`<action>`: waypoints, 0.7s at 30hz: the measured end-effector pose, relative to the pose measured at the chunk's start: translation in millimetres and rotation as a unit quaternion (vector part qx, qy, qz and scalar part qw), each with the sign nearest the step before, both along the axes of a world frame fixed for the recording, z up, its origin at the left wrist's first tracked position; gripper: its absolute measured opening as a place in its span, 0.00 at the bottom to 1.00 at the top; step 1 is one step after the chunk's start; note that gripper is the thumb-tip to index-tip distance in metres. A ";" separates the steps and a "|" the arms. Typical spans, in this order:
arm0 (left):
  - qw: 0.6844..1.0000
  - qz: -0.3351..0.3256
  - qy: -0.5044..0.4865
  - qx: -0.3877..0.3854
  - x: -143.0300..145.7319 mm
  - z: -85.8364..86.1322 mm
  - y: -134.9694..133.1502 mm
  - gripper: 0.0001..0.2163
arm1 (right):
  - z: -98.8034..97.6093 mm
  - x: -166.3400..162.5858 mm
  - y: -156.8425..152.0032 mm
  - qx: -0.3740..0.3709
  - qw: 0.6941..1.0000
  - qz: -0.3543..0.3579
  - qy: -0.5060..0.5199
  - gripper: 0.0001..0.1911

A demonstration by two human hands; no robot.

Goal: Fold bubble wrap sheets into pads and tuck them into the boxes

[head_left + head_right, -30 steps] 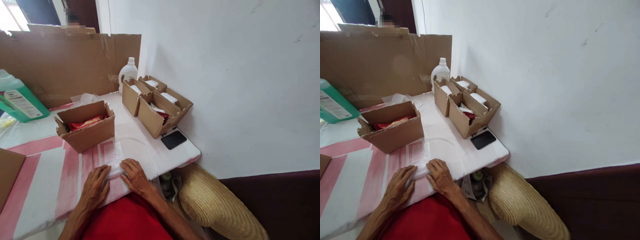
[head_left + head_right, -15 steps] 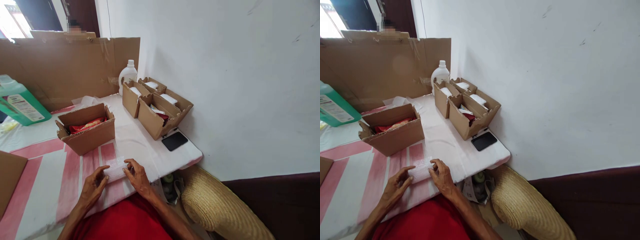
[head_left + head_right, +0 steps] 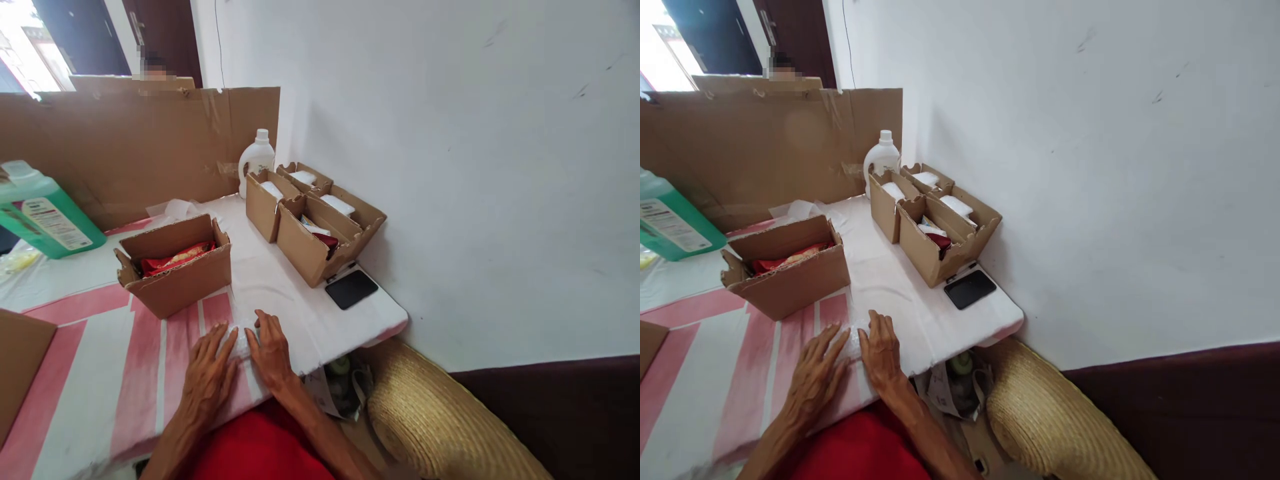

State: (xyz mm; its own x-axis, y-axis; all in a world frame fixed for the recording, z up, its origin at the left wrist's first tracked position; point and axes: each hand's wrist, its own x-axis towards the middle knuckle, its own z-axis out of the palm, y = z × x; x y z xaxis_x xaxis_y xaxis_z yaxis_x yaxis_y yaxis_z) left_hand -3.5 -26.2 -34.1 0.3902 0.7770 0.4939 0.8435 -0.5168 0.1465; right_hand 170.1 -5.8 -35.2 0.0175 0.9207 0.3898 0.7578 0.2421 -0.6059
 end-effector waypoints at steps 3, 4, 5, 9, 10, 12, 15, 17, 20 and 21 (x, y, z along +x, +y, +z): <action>0.998 -0.035 0.040 0.033 -2.3 -21.7 -3.2 0.27 | 0.0 -2.8 -8.1 0.061 0.986 0.129 -0.082 0.26; 0.998 -0.035 0.045 0.041 -3.6 -27.4 -3.6 0.28 | -1.3 -1.7 -10.6 0.060 0.977 0.175 -0.102 0.29; 0.997 -0.033 0.049 0.043 -4.8 -31.5 -3.7 0.29 | -3.1 0.8 -12.5 0.049 0.969 0.211 -0.118 0.32; 0.997 -0.029 0.063 0.015 -8.3 -32.1 -1.9 0.32 | -11.7 21.1 -14.2 0.009 0.959 0.239 -0.153 0.39; 0.998 -0.028 0.062 0.010 -9.1 -30.7 -0.9 0.31 | -13.5 26.2 -13.5 0.009 0.958 0.240 -0.157 0.40; 0.998 -0.029 0.055 0.008 -11.4 -29.2 2.0 0.30 | -16.7 32.9 -11.5 0.015 0.957 0.241 -0.160 0.41; 0.998 -0.052 0.030 0.023 -16.8 -29.0 8.5 0.27 | -19.5 32.8 -6.7 0.041 0.957 0.237 -0.163 0.33; 0.996 -0.081 0.021 0.031 -19.6 -23.3 14.3 0.25 | -15.8 29.9 -1.7 0.083 0.953 0.236 -0.170 0.20; 0.993 -0.117 0.016 0.027 -19.7 7.7 26.1 0.23 | 10.1 29.8 9.5 0.147 0.945 0.244 -0.163 0.09; 0.992 -0.121 0.012 0.027 -19.3 25.2 31.3 0.22 | 26.1 31.3 14.7 0.160 0.945 0.243 -0.150 0.09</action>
